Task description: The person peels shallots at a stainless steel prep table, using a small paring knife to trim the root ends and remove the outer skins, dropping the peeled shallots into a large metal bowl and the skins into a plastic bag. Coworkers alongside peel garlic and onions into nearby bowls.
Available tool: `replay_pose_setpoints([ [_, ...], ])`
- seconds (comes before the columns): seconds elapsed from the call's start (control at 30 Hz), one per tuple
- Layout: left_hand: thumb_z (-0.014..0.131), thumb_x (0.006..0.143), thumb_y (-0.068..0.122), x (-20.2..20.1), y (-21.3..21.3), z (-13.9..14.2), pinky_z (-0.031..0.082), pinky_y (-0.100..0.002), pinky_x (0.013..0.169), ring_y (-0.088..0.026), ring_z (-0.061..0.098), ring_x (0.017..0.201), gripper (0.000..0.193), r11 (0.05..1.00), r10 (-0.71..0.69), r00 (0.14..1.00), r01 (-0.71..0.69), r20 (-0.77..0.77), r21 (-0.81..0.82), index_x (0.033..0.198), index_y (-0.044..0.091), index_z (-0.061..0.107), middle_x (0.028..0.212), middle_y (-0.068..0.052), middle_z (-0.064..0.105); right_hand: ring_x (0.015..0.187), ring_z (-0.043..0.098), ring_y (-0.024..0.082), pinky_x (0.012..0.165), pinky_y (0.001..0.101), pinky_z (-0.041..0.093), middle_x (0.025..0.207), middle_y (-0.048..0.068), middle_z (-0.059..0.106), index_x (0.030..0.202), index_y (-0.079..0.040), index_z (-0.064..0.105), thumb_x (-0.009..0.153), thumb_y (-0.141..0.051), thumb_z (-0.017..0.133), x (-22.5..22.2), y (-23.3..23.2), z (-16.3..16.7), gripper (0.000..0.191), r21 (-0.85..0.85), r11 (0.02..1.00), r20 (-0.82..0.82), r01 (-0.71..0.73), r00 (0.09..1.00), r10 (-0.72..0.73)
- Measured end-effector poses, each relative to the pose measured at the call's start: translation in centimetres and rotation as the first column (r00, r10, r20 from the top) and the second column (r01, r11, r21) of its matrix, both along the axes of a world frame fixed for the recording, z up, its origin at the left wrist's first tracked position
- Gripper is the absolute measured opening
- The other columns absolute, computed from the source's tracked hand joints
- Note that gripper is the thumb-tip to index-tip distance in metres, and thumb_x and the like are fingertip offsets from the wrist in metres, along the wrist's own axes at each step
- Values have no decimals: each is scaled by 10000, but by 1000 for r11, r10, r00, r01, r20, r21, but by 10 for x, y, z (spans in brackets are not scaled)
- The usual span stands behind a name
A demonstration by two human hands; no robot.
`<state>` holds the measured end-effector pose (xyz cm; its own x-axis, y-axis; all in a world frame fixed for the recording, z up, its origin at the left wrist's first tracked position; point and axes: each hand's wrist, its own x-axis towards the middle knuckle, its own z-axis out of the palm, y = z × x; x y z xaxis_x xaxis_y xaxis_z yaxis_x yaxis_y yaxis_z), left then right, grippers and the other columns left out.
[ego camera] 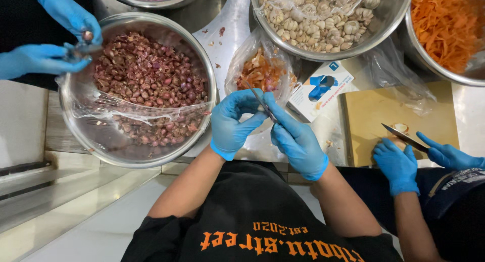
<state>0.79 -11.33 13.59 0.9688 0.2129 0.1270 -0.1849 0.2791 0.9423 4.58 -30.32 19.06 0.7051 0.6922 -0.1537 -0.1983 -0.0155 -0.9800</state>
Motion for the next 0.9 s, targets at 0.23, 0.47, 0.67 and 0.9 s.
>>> replay_pose_setpoints([
  [0.23, 739, 943, -72, 1, -2, -4, 584, -305, 1019, -133, 699, 1093, 349, 997, 13, 1000, -12, 6, -78, 1269, 13, 645, 1205, -65, 712, 599, 408, 67, 581, 190, 371, 744, -18, 449, 1653, -97, 346, 1095, -79, 401, -3, 4, -3, 561, 138, 987, -175, 77, 983, -52],
  [0.47, 706, 960, -89, 1, 0, 1, 563, -300, 1016, -139, 681, 1104, 315, 994, 1, 997, -9, -80, -107, 1261, -8, 670, 1237, -79, 694, 623, 394, 70, 600, 198, 387, 755, -18, 436, 1653, -104, 289, 1040, -56, 427, 0, 4, 5, 630, 44, 990, -77, 131, 989, -127],
  [0.67, 707, 941, -75, 0, -3, -2, 581, -317, 1014, -150, 701, 1106, 268, 986, -32, 994, 13, -105, -169, 1189, 16, 660, 1236, -75, 723, 711, 463, 71, 699, 220, 471, 806, -28, 499, 1645, -114, 286, 992, -13, 479, 4, -2, 4, 688, -136, 990, 204, 27, 979, 1],
  [0.9, 724, 933, -80, -1, 2, -8, 594, -313, 994, -158, 721, 1083, 288, 996, -26, 997, 19, -79, -83, 1202, 5, 665, 1166, -90, 724, 710, 403, 65, 649, 207, 402, 815, -25, 428, 1647, -94, 315, 1051, -45, 467, 1, 4, -5, 617, 6, 1000, -38, 29, 999, -29],
])
